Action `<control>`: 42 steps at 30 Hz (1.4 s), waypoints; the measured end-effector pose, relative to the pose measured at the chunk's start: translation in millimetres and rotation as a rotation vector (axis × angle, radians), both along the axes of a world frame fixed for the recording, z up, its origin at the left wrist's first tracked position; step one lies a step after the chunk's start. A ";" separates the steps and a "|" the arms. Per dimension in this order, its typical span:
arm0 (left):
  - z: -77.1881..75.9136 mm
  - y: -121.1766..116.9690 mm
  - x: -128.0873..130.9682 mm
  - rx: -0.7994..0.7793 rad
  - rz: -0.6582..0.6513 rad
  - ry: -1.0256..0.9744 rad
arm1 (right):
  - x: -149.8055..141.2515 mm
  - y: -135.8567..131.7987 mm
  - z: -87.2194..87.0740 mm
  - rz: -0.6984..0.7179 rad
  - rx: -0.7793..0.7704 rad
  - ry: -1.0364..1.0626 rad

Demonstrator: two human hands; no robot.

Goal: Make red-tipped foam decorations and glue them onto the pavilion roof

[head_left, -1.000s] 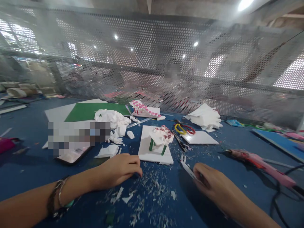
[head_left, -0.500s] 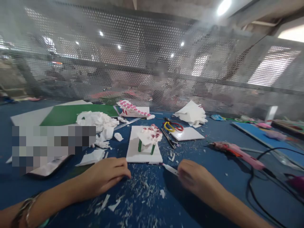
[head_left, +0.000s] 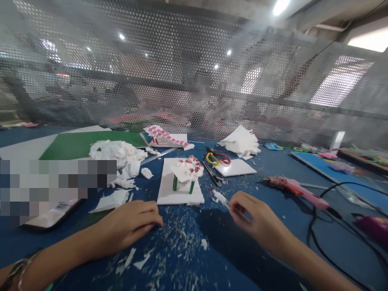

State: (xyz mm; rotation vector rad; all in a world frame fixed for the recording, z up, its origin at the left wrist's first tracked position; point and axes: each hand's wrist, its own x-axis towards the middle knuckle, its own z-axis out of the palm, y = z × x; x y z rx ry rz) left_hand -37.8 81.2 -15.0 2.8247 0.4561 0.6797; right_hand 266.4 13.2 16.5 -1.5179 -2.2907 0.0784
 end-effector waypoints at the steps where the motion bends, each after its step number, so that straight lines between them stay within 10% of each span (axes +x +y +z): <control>1: 0.4 -0.1 -0.2 -0.001 0.001 0.007 | 1.0 0.9 -0.7 0.001 -0.002 -0.004; 25: -7.5 2.0 -2.2 -0.049 0.011 0.038 | -2.1 -0.5 -8.4 0.059 -0.116 -0.101; 42: 25.5 4.7 -12.1 0.035 0.308 0.317 | -0.6 -0.4 -14.4 0.139 -0.142 -0.264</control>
